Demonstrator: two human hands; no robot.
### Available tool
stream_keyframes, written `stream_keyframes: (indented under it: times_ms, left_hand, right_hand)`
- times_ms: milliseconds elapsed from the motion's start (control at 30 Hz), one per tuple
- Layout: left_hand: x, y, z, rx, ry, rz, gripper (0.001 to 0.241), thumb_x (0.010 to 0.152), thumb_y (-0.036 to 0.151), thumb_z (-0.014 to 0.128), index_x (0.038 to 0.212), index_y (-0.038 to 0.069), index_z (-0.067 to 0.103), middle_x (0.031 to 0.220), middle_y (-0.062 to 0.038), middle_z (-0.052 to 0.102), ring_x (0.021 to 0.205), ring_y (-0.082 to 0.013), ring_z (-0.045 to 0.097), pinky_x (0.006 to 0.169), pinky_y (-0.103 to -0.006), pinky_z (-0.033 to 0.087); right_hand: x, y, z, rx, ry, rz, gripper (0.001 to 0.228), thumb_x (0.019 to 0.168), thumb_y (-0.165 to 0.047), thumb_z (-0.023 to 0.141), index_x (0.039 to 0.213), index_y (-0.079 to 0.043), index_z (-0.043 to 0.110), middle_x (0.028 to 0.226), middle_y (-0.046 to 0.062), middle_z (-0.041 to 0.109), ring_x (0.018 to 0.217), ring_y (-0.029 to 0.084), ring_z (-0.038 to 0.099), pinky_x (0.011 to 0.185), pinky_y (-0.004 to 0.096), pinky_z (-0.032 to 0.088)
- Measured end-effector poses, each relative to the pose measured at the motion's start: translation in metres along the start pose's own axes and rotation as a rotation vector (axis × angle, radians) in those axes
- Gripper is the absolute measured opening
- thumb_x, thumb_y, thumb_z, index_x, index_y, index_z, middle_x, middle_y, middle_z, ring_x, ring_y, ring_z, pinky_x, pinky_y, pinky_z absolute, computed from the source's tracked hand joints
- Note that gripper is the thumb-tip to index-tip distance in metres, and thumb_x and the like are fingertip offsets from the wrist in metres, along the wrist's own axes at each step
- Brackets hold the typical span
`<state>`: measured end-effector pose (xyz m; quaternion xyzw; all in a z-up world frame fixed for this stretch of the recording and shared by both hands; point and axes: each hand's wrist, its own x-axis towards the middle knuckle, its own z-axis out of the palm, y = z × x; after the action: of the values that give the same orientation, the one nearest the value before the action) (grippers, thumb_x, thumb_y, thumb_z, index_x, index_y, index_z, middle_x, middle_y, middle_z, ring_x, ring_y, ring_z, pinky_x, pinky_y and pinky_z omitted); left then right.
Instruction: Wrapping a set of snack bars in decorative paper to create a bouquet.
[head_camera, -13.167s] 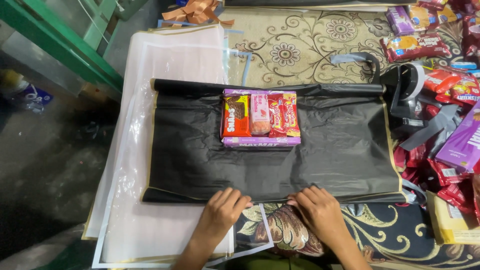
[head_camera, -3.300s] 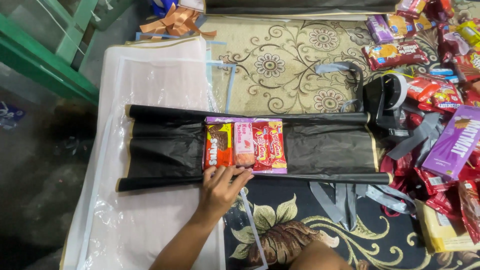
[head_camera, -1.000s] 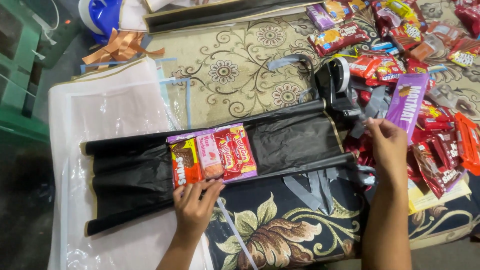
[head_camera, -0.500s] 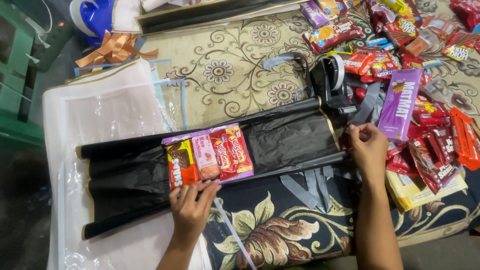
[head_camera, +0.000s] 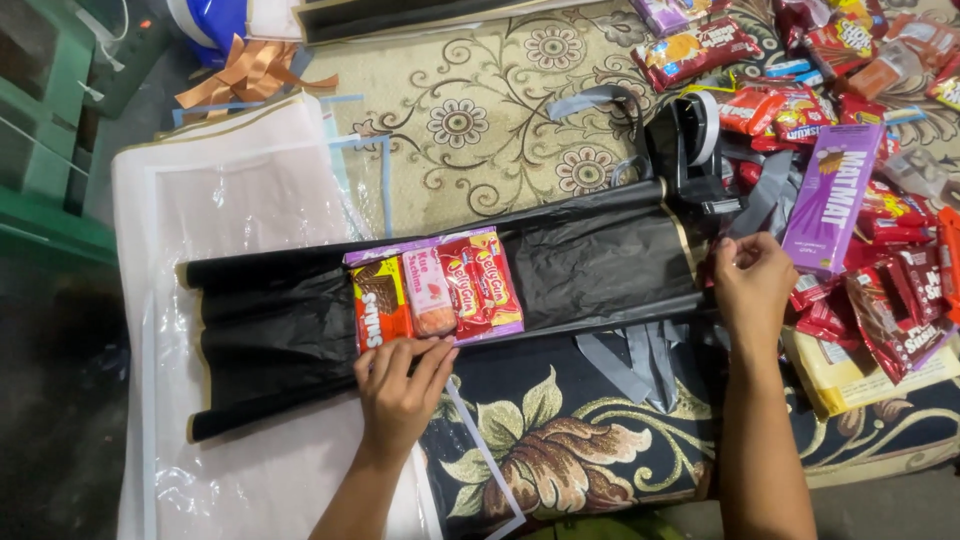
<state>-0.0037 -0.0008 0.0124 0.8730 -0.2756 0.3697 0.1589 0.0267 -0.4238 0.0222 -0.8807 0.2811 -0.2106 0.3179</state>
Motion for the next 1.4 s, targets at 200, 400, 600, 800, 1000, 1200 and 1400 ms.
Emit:
stream_keyframes:
  times_ms: [200, 400, 600, 800, 1000, 1200, 1400]
  left_hand:
    - [-0.006, -0.003, 0.0, -0.001, -0.012, -0.003, 0.02, 0.087, 0.021, 0.086, 0.104, 0.016, 0.078, 0.1, 0.0, 0.073, 0.095, -0.0188, 0.066, 0.087, -0.0353, 0.039]
    - [-0.018, -0.01, 0.007, 0.028, -0.045, 0.004, 0.034, 0.083, 0.024, 0.089, 0.115, 0.02, 0.077, 0.106, 0.001, 0.076, 0.098, -0.0183, 0.065, 0.089, -0.0352, 0.037]
    - [-0.015, -0.009, 0.004, 0.045, -0.016, -0.031, 0.029, 0.083, 0.027, 0.09, 0.108, 0.019, 0.077, 0.099, 0.003, 0.076, 0.096, -0.0172, 0.065, 0.089, -0.0352, 0.033]
    - [0.003, -0.002, -0.01, 0.091, 0.025, -0.046, 0.018, 0.085, 0.029, 0.09, 0.098, 0.025, 0.078, 0.1, 0.007, 0.073, 0.094, -0.0158, 0.064, 0.085, -0.035, 0.031]
    - [-0.004, -0.006, -0.006, 0.209, 0.031, -0.051, 0.032, 0.084, 0.042, 0.089, 0.111, 0.029, 0.078, 0.099, 0.012, 0.075, 0.09, -0.0113, 0.062, 0.084, -0.0323, 0.03]
    - [-0.006, -0.006, -0.008, 0.154, -0.038, -0.121, 0.043, 0.092, 0.045, 0.081, 0.128, 0.025, 0.067, 0.099, 0.007, 0.073, 0.092, -0.0139, 0.062, 0.084, -0.0328, 0.032]
    - [-0.027, -0.014, 0.012, -0.041, -0.044, -0.17, 0.07, 0.079, 0.031, 0.095, 0.131, 0.019, 0.05, 0.11, 0.006, 0.074, 0.097, -0.0186, 0.066, 0.082, -0.0361, 0.036]
  right_hand:
    - [0.002, 0.005, 0.002, 0.019, -0.007, 0.011, 0.021, 0.105, -0.018, 0.062, 0.087, -0.008, 0.062, 0.073, 0.004, 0.061, 0.07, 0.017, 0.056, 0.067, 0.039, 0.046]
    - [-0.008, 0.01, -0.004, 0.055, -0.038, 0.012, 0.015, 0.102, -0.015, 0.062, 0.091, -0.006, 0.065, 0.081, 0.005, 0.065, 0.073, 0.017, 0.057, 0.068, 0.035, 0.047]
    - [-0.02, -0.01, -0.007, 0.363, 0.221, -0.349, 0.02, 0.124, -0.012, 0.06, 0.107, -0.002, 0.058, 0.091, 0.011, 0.065, 0.079, 0.019, 0.062, 0.075, 0.033, 0.052]
    - [-0.069, -0.043, 0.008, 0.838, -0.135, -0.225, 0.023, 0.118, -0.028, 0.052, 0.102, -0.012, 0.058, 0.087, 0.002, 0.063, 0.078, 0.01, 0.061, 0.074, 0.023, 0.049]
    - [-0.146, -0.115, 0.027, 0.98, -0.712, 0.065, 0.011, 0.096, -0.017, 0.066, 0.102, -0.008, 0.068, 0.088, 0.006, 0.075, 0.081, 0.016, 0.069, 0.083, 0.032, 0.055]
    - [-0.181, -0.166, 0.055, 0.948, -0.959, 0.185, 0.021, 0.094, -0.012, 0.069, 0.109, 0.002, 0.073, 0.084, 0.014, 0.08, 0.066, 0.015, 0.067, 0.07, 0.027, 0.057]
    - [-0.183, -0.171, 0.08, 0.95, -0.971, 0.26, 0.02, 0.094, -0.005, 0.069, 0.11, 0.006, 0.073, 0.082, 0.015, 0.079, 0.066, 0.015, 0.068, 0.067, 0.025, 0.058]
